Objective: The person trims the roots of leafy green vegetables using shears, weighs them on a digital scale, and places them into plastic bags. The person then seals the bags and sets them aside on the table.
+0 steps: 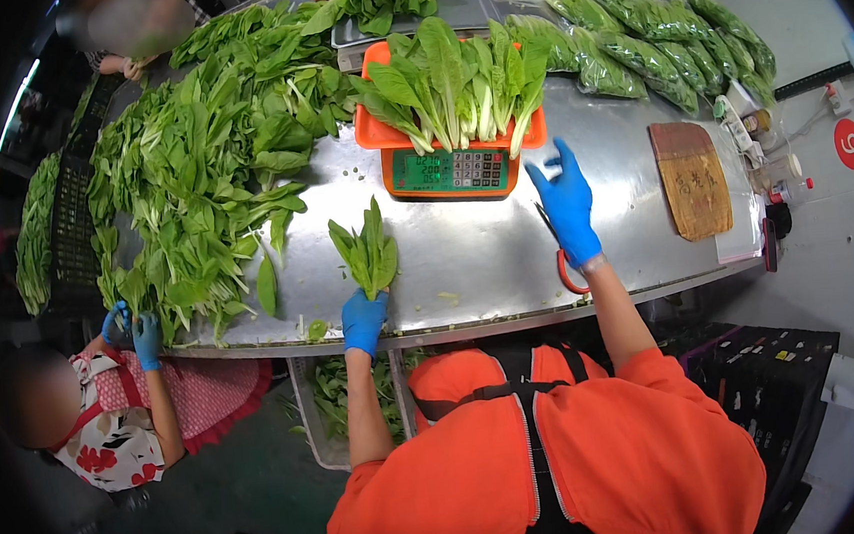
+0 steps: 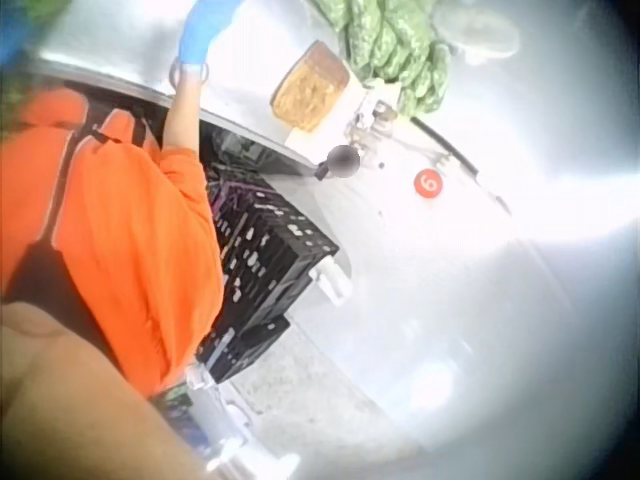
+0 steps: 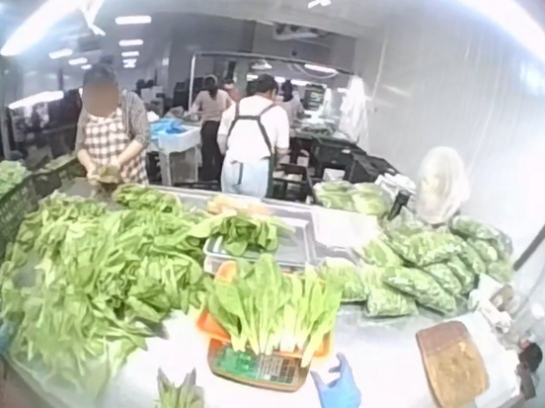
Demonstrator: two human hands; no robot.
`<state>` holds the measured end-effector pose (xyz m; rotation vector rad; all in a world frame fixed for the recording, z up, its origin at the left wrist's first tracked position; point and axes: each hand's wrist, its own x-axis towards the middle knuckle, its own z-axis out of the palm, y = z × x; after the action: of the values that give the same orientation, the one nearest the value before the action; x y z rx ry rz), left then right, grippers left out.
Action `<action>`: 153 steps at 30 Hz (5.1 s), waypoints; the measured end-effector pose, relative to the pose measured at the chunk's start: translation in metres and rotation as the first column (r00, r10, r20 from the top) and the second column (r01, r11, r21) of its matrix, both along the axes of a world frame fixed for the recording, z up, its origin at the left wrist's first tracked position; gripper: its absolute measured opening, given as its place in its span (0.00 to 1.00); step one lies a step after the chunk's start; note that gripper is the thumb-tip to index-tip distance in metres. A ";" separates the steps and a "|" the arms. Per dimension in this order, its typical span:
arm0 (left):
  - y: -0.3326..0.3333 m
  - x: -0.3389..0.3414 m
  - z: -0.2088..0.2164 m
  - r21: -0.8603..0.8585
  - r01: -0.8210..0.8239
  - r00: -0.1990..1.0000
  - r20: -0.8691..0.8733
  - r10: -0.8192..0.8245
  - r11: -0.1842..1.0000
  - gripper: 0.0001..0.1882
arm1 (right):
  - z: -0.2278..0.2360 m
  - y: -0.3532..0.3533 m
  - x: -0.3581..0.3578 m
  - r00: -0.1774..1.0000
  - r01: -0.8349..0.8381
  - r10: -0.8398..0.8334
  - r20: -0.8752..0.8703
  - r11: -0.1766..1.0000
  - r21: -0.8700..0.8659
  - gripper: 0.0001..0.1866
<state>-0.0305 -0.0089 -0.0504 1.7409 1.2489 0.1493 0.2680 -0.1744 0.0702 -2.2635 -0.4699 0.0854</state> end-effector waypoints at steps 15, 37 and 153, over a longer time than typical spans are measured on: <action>-0.028 0.021 0.074 0.559 -0.202 0.973 0.205 0.102 0.804 0.39 | 0.006 0.019 0.041 0.992 0.061 0.048 -0.114 0.606 0.793 0.34; -0.044 0.002 0.026 0.591 -0.237 0.971 0.133 0.196 0.771 0.44 | -0.055 -0.155 -0.014 0.886 -0.391 0.460 0.049 0.801 -0.453 0.32; 0.051 0.257 0.109 0.015 -0.069 0.828 0.559 0.049 0.998 0.21 | 0.028 0.065 0.039 0.944 -0.329 0.329 -0.003 0.944 -0.024 0.56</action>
<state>0.2263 0.0424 0.0581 1.5259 0.8618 0.6740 0.3069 -0.1093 0.0978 -2.1884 -0.8491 0.2613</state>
